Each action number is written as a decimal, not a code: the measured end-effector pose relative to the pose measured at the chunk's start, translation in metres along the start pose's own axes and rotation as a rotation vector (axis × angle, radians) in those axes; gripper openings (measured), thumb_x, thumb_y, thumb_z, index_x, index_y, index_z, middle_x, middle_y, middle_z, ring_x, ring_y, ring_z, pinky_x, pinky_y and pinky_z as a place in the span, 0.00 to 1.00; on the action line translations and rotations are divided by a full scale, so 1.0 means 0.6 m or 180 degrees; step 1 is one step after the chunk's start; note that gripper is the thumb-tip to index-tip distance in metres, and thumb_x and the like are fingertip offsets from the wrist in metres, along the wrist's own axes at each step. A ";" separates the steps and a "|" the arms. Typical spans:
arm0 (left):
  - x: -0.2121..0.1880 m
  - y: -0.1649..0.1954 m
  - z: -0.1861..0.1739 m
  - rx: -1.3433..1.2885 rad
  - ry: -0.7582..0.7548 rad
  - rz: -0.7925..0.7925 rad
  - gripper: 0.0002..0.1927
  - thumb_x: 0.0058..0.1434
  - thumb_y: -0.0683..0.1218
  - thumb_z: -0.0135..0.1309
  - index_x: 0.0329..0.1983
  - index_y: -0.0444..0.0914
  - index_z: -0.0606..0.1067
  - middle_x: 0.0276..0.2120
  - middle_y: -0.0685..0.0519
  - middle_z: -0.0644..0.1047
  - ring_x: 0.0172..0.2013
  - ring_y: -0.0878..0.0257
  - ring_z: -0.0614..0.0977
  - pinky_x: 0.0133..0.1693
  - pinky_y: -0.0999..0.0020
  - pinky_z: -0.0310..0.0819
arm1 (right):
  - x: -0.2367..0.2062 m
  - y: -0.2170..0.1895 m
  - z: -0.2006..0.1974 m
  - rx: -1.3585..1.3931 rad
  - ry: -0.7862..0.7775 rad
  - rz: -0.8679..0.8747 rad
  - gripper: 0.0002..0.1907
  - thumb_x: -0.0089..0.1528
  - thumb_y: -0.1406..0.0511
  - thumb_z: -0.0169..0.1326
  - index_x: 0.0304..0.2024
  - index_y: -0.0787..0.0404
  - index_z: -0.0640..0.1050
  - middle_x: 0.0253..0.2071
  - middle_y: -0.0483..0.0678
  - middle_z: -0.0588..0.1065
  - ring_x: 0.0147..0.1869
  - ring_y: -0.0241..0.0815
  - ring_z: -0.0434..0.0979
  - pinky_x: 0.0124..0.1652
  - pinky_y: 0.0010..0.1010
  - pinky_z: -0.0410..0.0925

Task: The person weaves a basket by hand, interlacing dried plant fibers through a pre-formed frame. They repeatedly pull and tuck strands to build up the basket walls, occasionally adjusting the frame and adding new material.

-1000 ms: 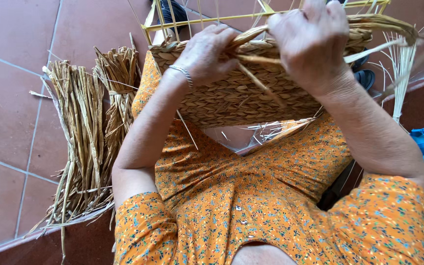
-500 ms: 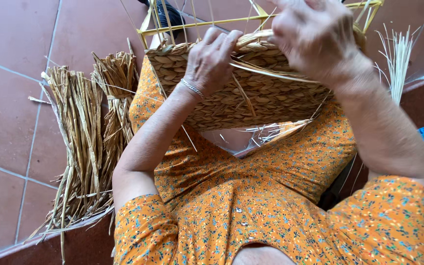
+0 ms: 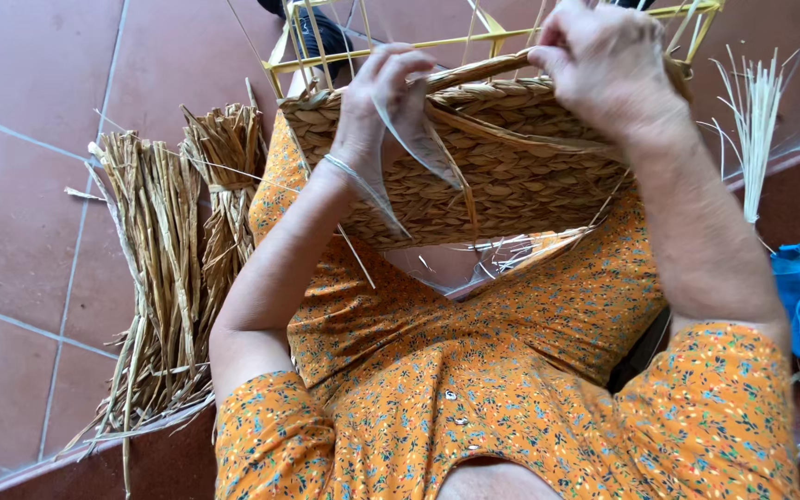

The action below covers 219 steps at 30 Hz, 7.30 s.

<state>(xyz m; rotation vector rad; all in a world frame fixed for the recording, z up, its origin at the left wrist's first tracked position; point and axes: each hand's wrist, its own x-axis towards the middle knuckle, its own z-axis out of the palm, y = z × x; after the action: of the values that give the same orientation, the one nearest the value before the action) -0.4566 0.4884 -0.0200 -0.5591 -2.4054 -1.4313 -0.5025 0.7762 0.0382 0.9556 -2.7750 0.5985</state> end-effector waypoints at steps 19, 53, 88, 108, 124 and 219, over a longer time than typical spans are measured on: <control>0.025 -0.040 0.041 0.1286 -0.0090 0.0091 0.20 0.62 0.42 0.58 0.55 0.33 0.69 0.30 0.48 0.76 0.33 0.53 0.81 0.34 0.58 0.76 | -0.027 -0.079 0.116 0.0505 0.0402 0.0619 0.13 0.72 0.58 0.62 0.40 0.58 0.75 0.33 0.48 0.75 0.39 0.45 0.77 0.38 0.37 0.71; 0.026 0.028 0.061 0.1130 -0.0545 0.0237 0.15 0.63 0.41 0.56 0.53 0.35 0.72 0.38 0.49 0.76 0.41 0.50 0.77 0.45 0.54 0.74 | 0.057 0.023 -0.013 0.1259 -0.2057 0.1682 0.13 0.63 0.59 0.61 0.47 0.57 0.84 0.31 0.52 0.81 0.33 0.42 0.79 0.35 0.36 0.71; 0.016 -0.041 0.138 0.1812 0.0570 0.0544 0.37 0.60 0.43 0.65 0.65 0.39 0.55 0.43 0.44 0.73 0.35 0.54 0.80 0.30 0.64 0.77 | -0.118 -0.021 0.036 -0.0600 0.0263 -0.0356 0.11 0.62 0.59 0.63 0.40 0.56 0.78 0.35 0.46 0.74 0.40 0.46 0.75 0.41 0.38 0.68; 0.021 0.026 0.172 0.1209 -0.0248 -0.0193 0.03 0.75 0.41 0.49 0.48 0.41 0.68 0.28 0.51 0.77 0.28 0.57 0.81 0.31 0.58 0.73 | -0.150 0.002 -0.079 -0.0107 0.1788 -0.0298 0.05 0.67 0.71 0.61 0.45 0.63 0.79 0.43 0.53 0.78 0.48 0.50 0.77 0.48 0.39 0.71; 0.025 -0.031 0.217 0.1403 0.0631 -0.0030 0.04 0.75 0.43 0.48 0.47 0.40 0.67 0.17 0.58 0.72 0.15 0.68 0.73 0.17 0.68 0.66 | -0.103 -0.051 0.087 0.0747 0.0237 -0.0221 0.05 0.65 0.71 0.61 0.37 0.69 0.80 0.31 0.55 0.75 0.32 0.49 0.77 0.32 0.39 0.72; -0.103 -0.102 0.004 -0.0723 0.1844 -0.1367 0.19 0.73 0.56 0.54 0.36 0.37 0.75 0.28 0.61 0.73 0.28 0.73 0.67 0.30 0.76 0.62 | -0.217 0.133 0.077 0.3439 0.1555 0.1825 0.07 0.78 0.65 0.53 0.46 0.60 0.80 0.36 0.49 0.79 0.27 0.33 0.75 0.23 0.24 0.65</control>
<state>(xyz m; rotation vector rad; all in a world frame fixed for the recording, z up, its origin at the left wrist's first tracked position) -0.4306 0.4531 -0.0950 0.3255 -1.9678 -1.7444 -0.4497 0.8869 -0.0635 -0.0095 -2.1224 2.1655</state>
